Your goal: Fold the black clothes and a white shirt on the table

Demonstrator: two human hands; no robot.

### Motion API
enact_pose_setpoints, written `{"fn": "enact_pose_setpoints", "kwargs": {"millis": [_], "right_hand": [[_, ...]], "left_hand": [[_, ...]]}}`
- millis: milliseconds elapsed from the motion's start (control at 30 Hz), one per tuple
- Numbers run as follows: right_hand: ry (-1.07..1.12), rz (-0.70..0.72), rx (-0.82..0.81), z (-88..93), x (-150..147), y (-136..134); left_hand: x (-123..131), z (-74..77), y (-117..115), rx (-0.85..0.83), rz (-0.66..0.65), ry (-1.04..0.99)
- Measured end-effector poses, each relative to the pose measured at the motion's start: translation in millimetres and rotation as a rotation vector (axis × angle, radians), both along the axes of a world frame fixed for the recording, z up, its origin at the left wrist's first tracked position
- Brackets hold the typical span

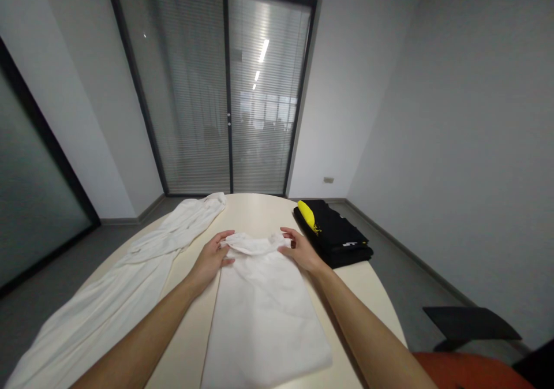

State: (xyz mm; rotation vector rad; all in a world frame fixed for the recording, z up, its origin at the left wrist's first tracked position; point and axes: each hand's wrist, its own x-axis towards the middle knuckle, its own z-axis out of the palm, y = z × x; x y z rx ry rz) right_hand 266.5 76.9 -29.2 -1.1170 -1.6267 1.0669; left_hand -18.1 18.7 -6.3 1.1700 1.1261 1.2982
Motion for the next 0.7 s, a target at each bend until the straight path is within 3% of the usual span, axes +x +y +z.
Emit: {"fn": "enact_pose_setpoints", "kwargs": {"millis": [167, 367, 700], "right_hand": [[0.022, 0.056, -0.030, 12.0, 2.3, -1.5], [-0.040, 0.170, -0.005, 17.4, 4.5, -15.1], [0.030, 0.187, 0.087, 25.2, 5.6, -24.3]], "left_hand": [[2.9, 3.9, -0.5, 0.063, -0.024, -0.029], [-3.8, -0.8, 0.9, 0.102, -0.060, 0.115], [-11.5, 2.2, -2.5, 0.133, -0.118, 0.199]]}}
